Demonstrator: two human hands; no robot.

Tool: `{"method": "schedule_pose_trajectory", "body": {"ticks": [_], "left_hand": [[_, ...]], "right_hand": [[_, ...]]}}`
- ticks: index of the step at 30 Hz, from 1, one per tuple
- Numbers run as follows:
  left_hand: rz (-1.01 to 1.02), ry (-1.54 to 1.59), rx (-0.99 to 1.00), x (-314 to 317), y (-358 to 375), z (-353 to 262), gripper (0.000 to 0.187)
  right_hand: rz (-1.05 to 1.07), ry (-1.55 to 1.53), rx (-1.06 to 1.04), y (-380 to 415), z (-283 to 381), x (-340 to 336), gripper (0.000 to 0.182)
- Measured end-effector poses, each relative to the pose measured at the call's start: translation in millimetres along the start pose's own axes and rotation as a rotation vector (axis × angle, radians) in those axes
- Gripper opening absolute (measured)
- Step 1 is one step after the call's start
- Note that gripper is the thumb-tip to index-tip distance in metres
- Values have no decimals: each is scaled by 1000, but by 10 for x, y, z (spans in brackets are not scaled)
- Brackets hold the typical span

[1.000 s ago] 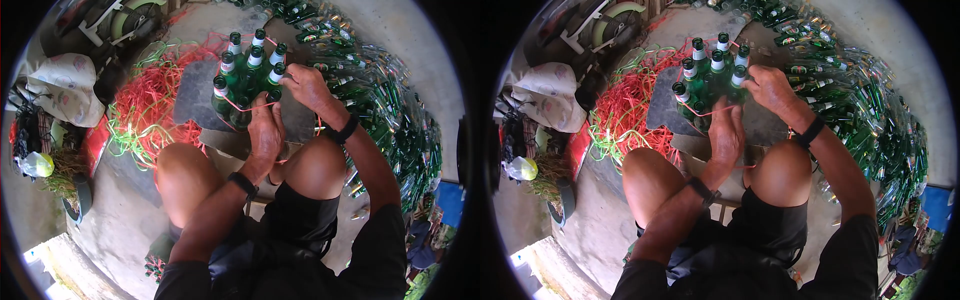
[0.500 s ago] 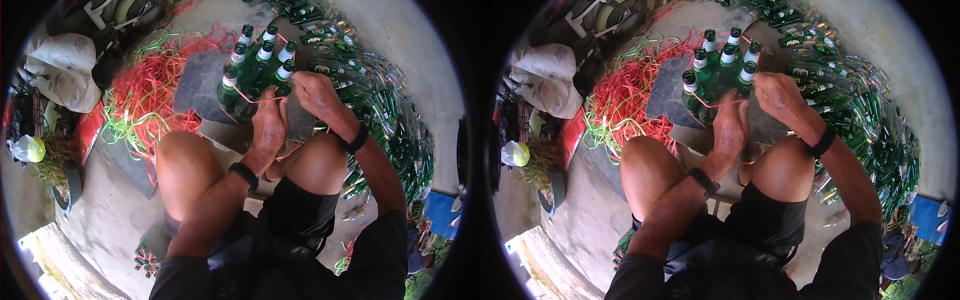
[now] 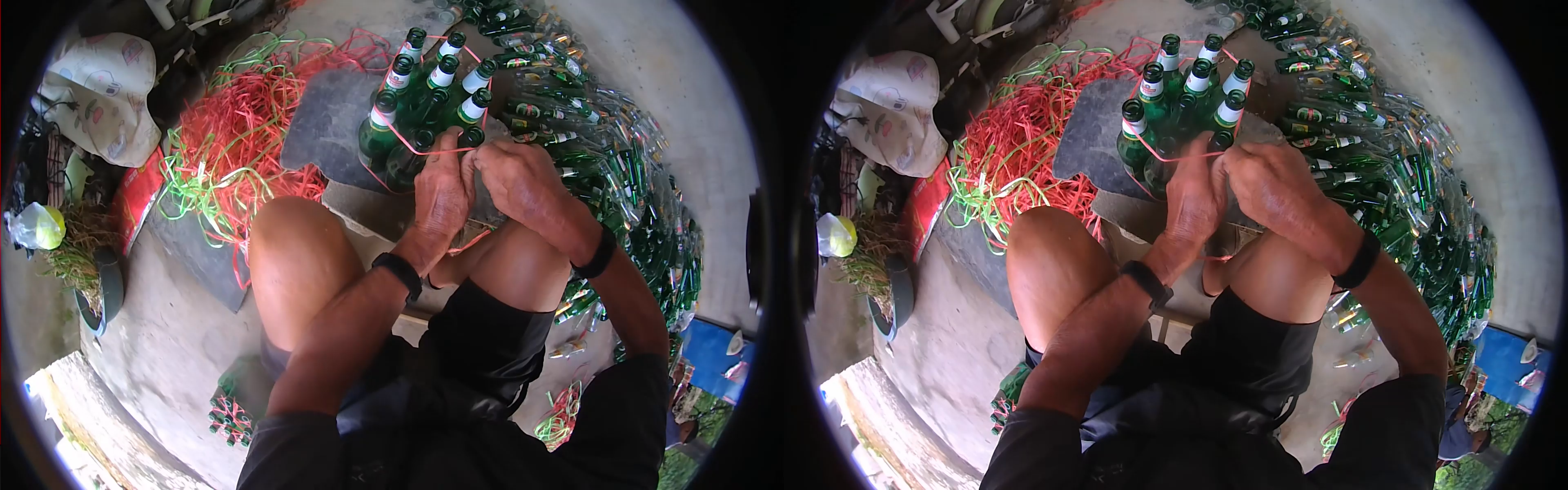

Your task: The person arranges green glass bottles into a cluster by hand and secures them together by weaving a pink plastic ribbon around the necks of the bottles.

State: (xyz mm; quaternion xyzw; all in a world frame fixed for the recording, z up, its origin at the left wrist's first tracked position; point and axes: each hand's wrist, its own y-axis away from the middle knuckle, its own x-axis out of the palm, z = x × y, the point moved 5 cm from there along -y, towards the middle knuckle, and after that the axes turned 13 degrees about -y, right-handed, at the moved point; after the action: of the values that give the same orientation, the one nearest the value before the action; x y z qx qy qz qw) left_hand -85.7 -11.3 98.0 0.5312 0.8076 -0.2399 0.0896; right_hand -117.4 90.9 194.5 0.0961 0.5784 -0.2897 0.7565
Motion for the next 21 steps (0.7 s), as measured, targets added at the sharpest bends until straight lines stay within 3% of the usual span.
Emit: {"method": "schedule_pose_trajectory", "body": {"ticks": [3, 11, 13, 16, 19, 21], "left_hand": [[-45, -55, 70, -11, -8, -17, 41], [26, -28, -6, 36, 13, 44, 58], [26, -25, -24, 56, 23, 61, 61], [-19, 35, -7, 128, 41, 158, 53], [78, -83, 38, 226, 51, 241, 41], [-25, -22, 113, 133, 27, 142, 31]], "right_hand": [[-18, -94, -58, -20, 106, 7, 8], [173, 57, -14, -170, 215, 90, 7], [136, 10, -2, -253, 240, 33, 6], [124, -60, -16, -365, 162, 13, 6], [193, -30, -73, -521, 142, -54, 6], [240, 19, -99, -619, 113, -94, 8]]}}
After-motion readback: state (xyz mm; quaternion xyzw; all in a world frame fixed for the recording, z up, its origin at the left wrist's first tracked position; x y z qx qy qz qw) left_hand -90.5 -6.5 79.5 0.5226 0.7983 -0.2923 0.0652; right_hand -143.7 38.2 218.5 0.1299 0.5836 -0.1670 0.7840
